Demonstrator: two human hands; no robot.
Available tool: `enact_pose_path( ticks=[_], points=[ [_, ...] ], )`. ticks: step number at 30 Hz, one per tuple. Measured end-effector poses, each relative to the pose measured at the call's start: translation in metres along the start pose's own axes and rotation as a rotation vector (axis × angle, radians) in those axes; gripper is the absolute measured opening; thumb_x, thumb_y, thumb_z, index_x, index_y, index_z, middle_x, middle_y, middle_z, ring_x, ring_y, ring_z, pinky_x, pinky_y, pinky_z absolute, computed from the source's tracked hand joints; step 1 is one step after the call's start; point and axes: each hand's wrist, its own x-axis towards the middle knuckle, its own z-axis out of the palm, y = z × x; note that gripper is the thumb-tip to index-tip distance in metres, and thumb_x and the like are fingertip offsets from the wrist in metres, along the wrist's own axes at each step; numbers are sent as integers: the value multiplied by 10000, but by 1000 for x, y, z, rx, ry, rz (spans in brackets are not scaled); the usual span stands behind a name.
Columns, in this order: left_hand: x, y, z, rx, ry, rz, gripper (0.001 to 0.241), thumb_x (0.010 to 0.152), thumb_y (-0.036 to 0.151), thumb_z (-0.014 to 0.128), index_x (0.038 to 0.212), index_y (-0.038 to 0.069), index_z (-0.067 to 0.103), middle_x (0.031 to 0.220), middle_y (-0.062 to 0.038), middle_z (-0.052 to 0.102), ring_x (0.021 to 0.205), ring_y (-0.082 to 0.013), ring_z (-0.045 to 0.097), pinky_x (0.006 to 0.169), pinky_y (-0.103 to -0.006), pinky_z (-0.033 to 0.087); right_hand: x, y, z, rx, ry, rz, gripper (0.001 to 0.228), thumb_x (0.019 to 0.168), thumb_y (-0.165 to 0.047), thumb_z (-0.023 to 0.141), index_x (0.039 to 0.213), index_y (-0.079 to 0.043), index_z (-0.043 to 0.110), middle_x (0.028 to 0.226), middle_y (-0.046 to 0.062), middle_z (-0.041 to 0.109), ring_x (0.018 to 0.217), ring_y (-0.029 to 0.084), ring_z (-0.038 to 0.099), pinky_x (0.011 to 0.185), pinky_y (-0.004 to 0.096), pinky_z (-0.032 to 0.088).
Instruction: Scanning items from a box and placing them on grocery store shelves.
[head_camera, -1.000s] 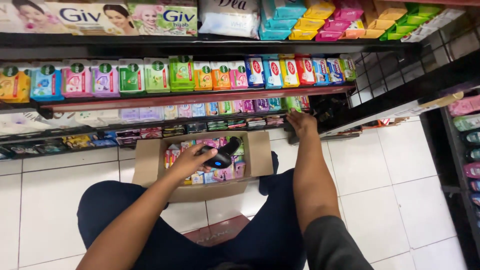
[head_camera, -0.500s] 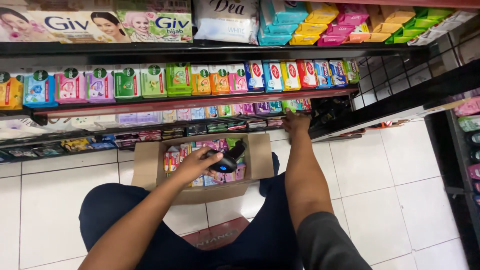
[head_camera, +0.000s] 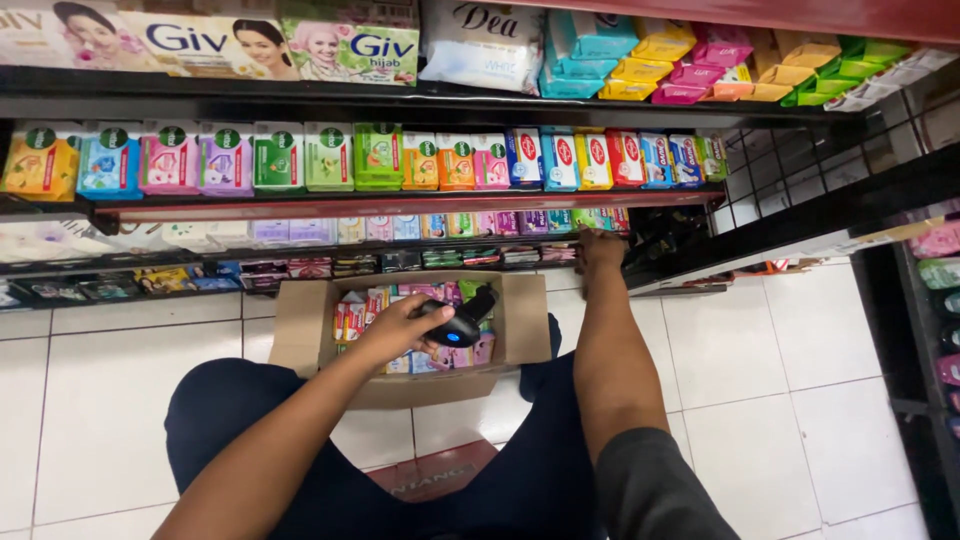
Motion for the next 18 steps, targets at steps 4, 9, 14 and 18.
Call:
enact_pose_path(
  ticks=[4, 9, 14, 18],
  points=[
    [0, 2, 1, -6, -8, -9, 552, 856, 485, 728, 1144, 22, 638, 943, -90, 707, 657, -130, 695, 621, -275, 621, 21, 7, -10, -208, 86, -146, 265, 865, -279, 804, 783, -86, 642, 716, 95, 686, 578, 211, 629, 510, 363, 463],
    [-9, 15, 7, 107, 34, 31, 545, 877, 504, 726, 1082, 1, 687, 866, -75, 718, 644, -107, 676, 597, -263, 578, -83, -68, 5, -725, 54, -541, 322, 851, -358, 763, 893, -38, 757, 893, 228, 746, 881, 381, 716, 799, 454, 541],
    [-11, 17, 17, 98, 58, 37, 569, 830, 506, 752, 1136, 30, 692, 878, -58, 731, 640, -96, 655, 595, -261, 575, -66, -37, -12, -884, 20, -665, 407, 872, -288, 692, 1224, -86, 653, 1261, 227, 621, 1163, 403, 617, 1002, 466, 488],
    [-13, 19, 20, 150, 57, 66, 567, 824, 508, 760, 1102, 17, 709, 824, -69, 725, 621, -120, 658, 584, -265, 571, -52, -21, -15, -1115, -101, -684, 719, 915, -257, 623, 1573, -141, 360, 1666, 171, 238, 1512, 394, 283, 1168, 577, 321]
  ],
)
